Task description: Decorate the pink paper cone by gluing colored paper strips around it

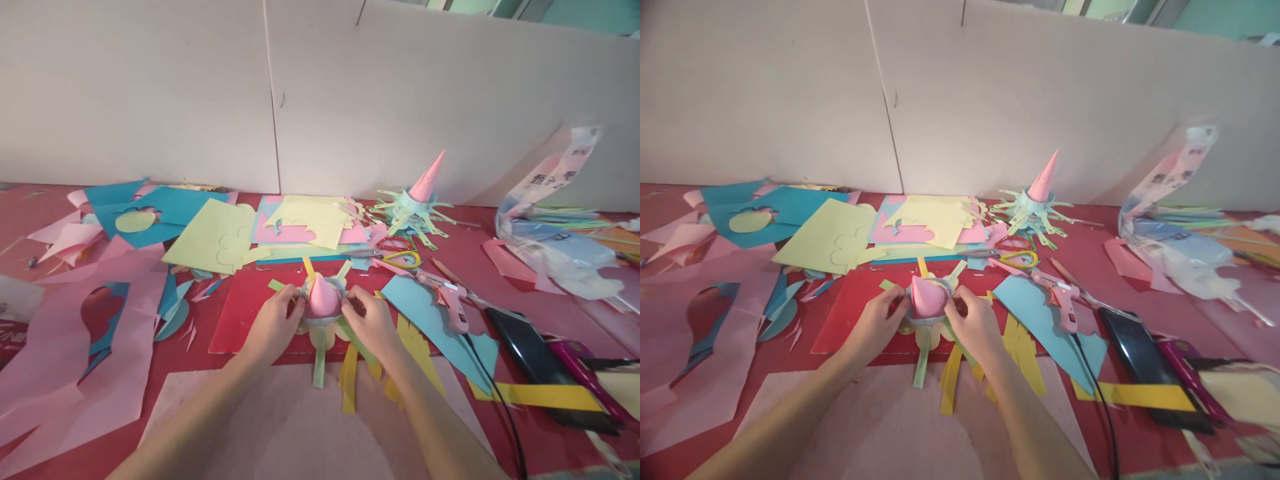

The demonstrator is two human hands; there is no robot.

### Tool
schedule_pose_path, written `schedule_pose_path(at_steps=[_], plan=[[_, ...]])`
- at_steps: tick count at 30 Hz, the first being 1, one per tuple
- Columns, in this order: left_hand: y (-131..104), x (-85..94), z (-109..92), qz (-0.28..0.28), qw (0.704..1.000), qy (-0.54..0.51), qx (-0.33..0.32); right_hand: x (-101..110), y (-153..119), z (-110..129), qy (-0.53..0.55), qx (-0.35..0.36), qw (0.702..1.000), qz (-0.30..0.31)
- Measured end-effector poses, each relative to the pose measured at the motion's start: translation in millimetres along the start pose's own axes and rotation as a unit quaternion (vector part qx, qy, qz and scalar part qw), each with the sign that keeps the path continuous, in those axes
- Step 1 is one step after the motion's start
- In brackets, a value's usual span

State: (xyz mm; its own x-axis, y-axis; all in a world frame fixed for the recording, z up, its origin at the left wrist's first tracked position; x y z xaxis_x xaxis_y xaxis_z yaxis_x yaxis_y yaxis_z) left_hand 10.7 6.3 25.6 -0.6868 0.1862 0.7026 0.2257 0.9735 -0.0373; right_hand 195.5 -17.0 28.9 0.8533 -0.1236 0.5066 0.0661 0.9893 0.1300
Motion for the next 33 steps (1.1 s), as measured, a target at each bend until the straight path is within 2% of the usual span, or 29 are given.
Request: schedule_pose_path(at_steps=[4,9,14,22,33], plan=[[1,1.7,1,-0.010,0.999,0.032,0.011,0,1,-2,0.003,0.009,1.000,-0.009],[2,0.6,4,0.004,0.999,-0.029,0.033,-1,2,-3,0.005,0.008,1.000,-0.002],[4,-0.9,5,-0.008,0.997,-0.080,-0.007,-1,0,-1,0.007,0.002,1.000,0.011],[7,-1.5,6,-0.003,0.998,-0.057,-0.021,-2,1,-3,-0.009,-0.022,1.000,0.020],[8,5.6,13,-0.116,0.992,-0.039,0.025,0,0,0,-0.026,-0.037,0.998,0.043]])
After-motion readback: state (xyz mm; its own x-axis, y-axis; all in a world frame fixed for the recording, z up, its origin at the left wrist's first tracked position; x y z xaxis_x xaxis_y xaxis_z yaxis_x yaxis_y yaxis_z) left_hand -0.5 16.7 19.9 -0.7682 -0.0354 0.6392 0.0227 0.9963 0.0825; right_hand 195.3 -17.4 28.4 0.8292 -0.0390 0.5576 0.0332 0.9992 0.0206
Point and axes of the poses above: each hand's wrist, its own y-axis towards the middle knuckle, its own x-axis out of the back of the hand, z = x × y, the point moved 1 cm from there along y, towards the middle knuckle, and after that the axes turned 9 degrees about y, right-handed, at the moved point
